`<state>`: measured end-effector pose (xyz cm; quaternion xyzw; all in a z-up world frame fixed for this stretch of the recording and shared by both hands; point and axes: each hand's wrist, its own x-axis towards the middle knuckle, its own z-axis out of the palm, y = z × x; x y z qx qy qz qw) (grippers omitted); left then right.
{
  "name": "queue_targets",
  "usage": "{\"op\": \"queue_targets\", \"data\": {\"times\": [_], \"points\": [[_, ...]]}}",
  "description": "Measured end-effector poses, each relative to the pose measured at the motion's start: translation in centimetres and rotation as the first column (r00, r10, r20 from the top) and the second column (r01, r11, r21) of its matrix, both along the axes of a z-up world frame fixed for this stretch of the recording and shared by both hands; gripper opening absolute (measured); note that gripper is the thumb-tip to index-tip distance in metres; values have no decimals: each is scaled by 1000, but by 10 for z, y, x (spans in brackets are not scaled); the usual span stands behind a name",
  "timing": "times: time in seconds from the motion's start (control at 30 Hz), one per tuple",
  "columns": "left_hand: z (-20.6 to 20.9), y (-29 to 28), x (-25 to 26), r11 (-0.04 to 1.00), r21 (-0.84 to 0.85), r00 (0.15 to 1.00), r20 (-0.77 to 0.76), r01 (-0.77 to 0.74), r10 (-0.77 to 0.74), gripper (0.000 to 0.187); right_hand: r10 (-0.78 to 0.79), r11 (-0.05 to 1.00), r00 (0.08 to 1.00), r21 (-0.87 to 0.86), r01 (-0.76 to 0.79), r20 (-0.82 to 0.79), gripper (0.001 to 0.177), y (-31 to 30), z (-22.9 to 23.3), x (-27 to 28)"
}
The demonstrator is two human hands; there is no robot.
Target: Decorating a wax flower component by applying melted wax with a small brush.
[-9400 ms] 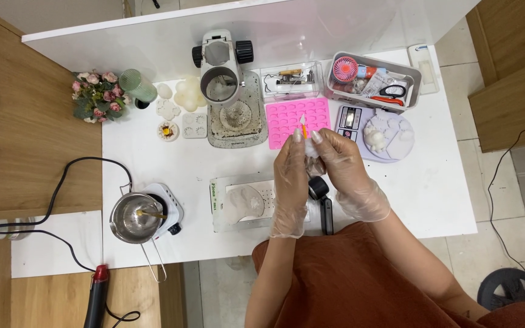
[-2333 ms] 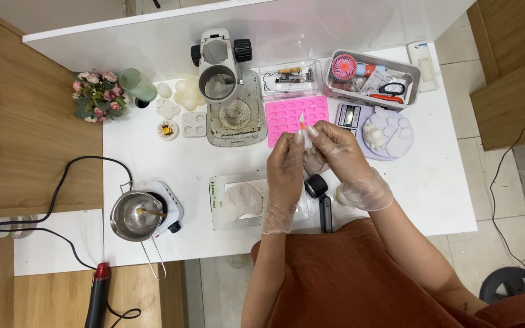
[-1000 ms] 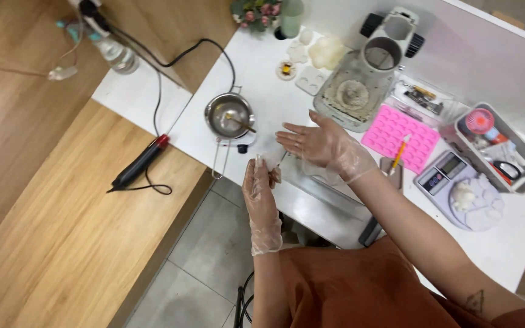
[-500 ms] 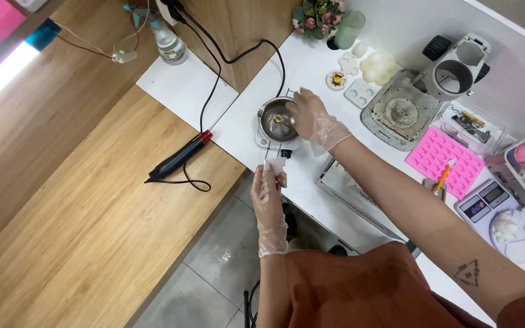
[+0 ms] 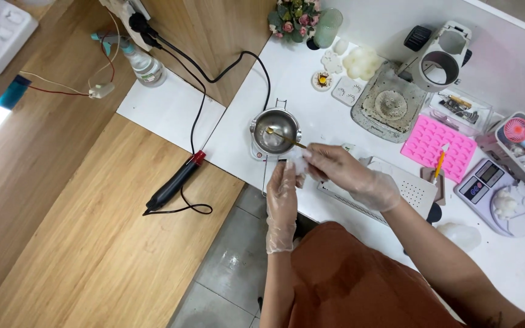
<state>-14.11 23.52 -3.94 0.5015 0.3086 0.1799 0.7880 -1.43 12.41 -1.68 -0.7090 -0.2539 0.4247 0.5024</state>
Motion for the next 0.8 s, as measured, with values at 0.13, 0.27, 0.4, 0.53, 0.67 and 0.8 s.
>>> {"op": "queue_targets", "data": {"times": [0.13, 0.27, 0.4, 0.53, 0.67, 0.8], "points": [[-6, -30, 7, 973, 123, 981, -10, 195, -195, 30, -230, 970, 960, 36, 239, -162, 35, -33, -13, -23], [-18, -62, 12, 976, 62, 974, 85, 207, -212, 32, -470, 883, 865, -85, 462, -177, 42, -75, -53, -27], [4, -71, 14, 976, 107, 972, 117, 190, -202, 27, -452, 877, 860, 54, 477, -238, 34, -79, -38, -28], [19, -78, 16, 960, 191, 974, 60, 203, -218, 31, -354, 888, 932, 287, 359, -71, 30, -87, -34, -25], [11, -89, 21, 962, 210, 975, 100, 174, -198, 33, -393, 873, 919, 301, 383, -30, 31, -97, -40, -22], [20, -95, 23, 965, 184, 977, 64, 189, -204, 34, -398, 867, 917, 311, 389, -38, 28, -100, -27, -21]]}}
